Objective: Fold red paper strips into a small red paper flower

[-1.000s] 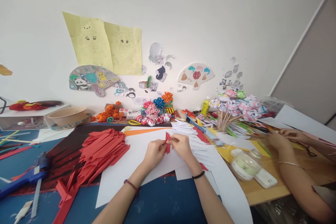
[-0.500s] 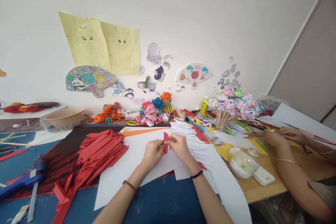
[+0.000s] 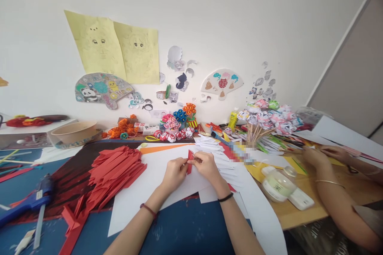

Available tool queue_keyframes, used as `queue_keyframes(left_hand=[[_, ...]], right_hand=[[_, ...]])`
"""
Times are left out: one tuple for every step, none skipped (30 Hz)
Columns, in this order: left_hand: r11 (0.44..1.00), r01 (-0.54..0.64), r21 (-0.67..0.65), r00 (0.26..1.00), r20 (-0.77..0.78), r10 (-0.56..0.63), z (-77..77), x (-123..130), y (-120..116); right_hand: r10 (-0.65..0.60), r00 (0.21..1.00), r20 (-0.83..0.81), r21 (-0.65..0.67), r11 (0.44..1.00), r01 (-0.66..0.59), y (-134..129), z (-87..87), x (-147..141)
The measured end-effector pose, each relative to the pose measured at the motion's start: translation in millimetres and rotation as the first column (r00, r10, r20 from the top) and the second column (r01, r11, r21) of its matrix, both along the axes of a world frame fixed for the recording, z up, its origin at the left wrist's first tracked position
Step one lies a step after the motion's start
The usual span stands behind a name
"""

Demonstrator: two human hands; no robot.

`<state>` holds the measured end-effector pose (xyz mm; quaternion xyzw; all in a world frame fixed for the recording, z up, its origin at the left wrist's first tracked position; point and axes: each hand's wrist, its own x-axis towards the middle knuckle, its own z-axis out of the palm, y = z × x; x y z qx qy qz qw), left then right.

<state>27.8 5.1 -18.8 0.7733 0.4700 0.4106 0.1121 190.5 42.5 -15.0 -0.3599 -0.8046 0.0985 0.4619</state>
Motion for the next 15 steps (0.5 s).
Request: queue_keyframes(left_hand=[[1.0, 0.001, 0.001, 1.0, -0.001, -0.001, 0.5, -0.1, -0.3], [1.0, 0.002, 0.001, 1.0, -0.001, -0.002, 1.0, -0.2, -0.5], [1.0, 0.003, 0.002, 1.0, 0.0, -0.003, 1.4, -0.4, -0.7], [1.0, 0.005, 0.002, 1.0, 0.0, -0.005, 1.6, -0.6, -0.9], [1.0, 0.009, 0.003, 1.0, 0.0, -0.009, 1.8, -0.8, -1.1], [1.0, 0.014, 0.005, 1.0, -0.001, -0.014, 1.8, -1.1, -1.2], [1.0, 0.02, 0.007, 1.0, -0.003, -0.02, 1.6, -1.3, -1.3], [1.0, 0.027, 0.009, 1.0, -0.005, -0.027, 1.4, -1.4, -1.3], [0.999, 0.035, 0.013, 0.999, -0.007, -0.034, 1.0, -1.5, -1.4], [0.999, 0.041, 0.016, 0.999, -0.009, -0.041, 0.7, -1.5, -1.4], [0.999, 0.045, 0.02, 0.999, -0.01, -0.045, 0.5, -1.4, -1.5], [0.999, 0.047, 0.024, 0.999, -0.01, -0.046, 0.3, -1.2, -1.6], [0.999, 0.046, 0.027, 0.999, -0.009, -0.046, 0.4, -1.0, -1.7], [0.999, 0.044, 0.03, 0.999, -0.007, -0.044, 0.6, -0.9, -1.9], [0.999, 0.042, 0.033, 0.999, -0.005, -0.042, 1.0, -0.7, -2.2]], right_hand=[[-0.005, 1.0, 0.013, 0.003, 1.0, 0.005, -0.8, 0.4, 0.5], [-0.008, 1.0, 0.021, 0.004, 1.0, 0.008, -1.5, 0.7, 0.8], [-0.01, 1.0, 0.026, 0.005, 1.0, 0.01, -2.1, 1.0, 1.1], [-0.011, 1.0, 0.029, 0.006, 1.0, 0.011, -2.6, 1.3, 1.1], [-0.013, 0.999, 0.032, 0.008, 1.0, 0.013, -3.1, 1.6, 1.1], [-0.016, 0.999, 0.034, 0.012, 1.0, 0.016, -3.4, 1.8, 1.0], [-0.019, 0.999, 0.037, 0.015, 1.0, 0.018, -3.7, 2.1, 0.8], [-0.019, 0.999, 0.038, 0.018, 1.0, 0.019, -3.9, 2.3, 0.5], [-0.021, 0.999, 0.038, 0.021, 1.0, 0.02, -4.1, 2.4, 0.3], [-0.021, 0.999, 0.035, 0.023, 1.0, 0.021, -4.4, 2.6, 0.1], [-0.021, 0.999, 0.03, 0.023, 1.0, 0.02, -4.6, 2.7, -0.1], [-0.021, 1.0, 0.024, 0.021, 1.0, 0.02, -4.9, 2.8, -0.3], [-0.022, 1.0, 0.017, 0.018, 1.0, 0.021, -5.1, 2.9, -0.4], [-0.024, 1.0, 0.008, 0.014, 1.0, 0.024, -5.3, 3.0, -0.5], [-0.029, 1.0, -0.003, 0.008, 1.0, 0.029, -5.4, 3.2, -0.6]])
